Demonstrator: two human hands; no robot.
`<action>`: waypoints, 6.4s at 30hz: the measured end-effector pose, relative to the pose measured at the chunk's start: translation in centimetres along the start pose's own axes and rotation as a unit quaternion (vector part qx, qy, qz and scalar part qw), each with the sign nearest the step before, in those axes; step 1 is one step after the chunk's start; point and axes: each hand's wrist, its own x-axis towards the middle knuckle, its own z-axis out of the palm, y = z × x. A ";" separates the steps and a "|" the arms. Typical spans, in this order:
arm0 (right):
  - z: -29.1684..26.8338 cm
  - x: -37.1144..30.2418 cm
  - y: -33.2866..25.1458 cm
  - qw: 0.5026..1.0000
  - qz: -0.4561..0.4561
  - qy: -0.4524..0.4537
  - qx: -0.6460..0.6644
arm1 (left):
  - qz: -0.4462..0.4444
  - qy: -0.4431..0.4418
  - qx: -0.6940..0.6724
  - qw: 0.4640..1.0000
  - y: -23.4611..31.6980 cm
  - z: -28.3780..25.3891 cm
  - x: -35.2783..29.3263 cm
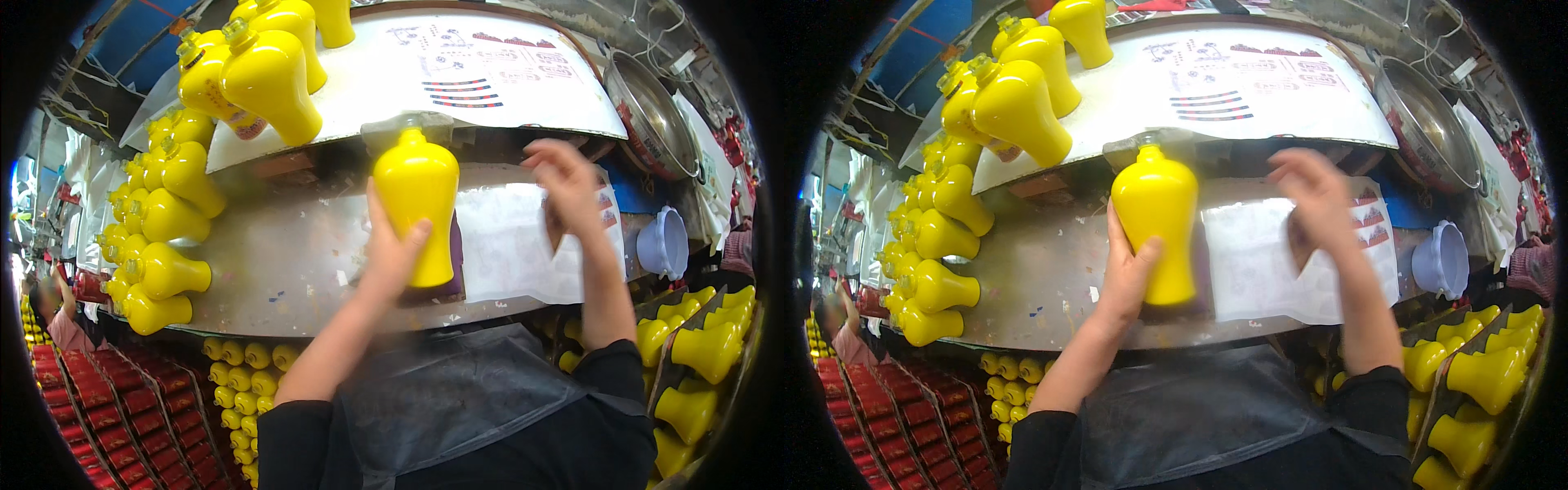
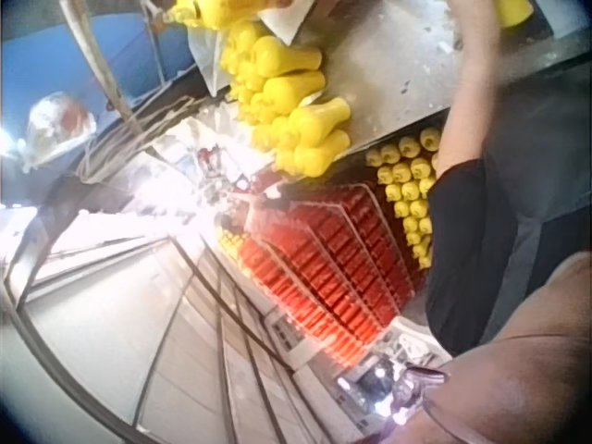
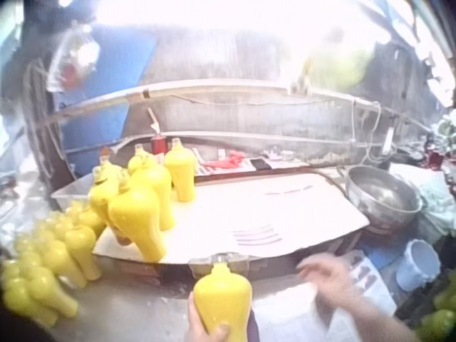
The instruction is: The person applies a decorative sticker to the base of a yellow ceramic vase, then smooths it and applies a second label to the body of the vase. The finished vase is placed on a nearby shelf.
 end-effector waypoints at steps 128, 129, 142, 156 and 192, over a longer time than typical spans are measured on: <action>10.7 -9.7 -1.8 0.988 0.037 -0.126 0.087 | 0.089 -0.016 0.325 0.941 -0.6 -0.8 -4.0; 10.5 -9.7 -1.5 0.989 0.019 -0.122 0.077 | 0.078 -0.007 0.290 0.954 -0.8 -0.6 -4.1; -0.5 -13.8 7.3 0.917 0.046 0.105 -0.382 | 0.127 -0.004 0.278 0.952 -2.5 -1.1 -5.1; -1.4 -12.7 7.5 0.838 0.123 0.005 -0.532 | 0.144 -0.004 0.294 0.945 -2.2 -0.9 -5.5; -5.3 -10.6 10.6 0.930 0.100 0.083 -0.345 | 0.261 0.045 0.298 0.917 -0.8 -0.1 -6.5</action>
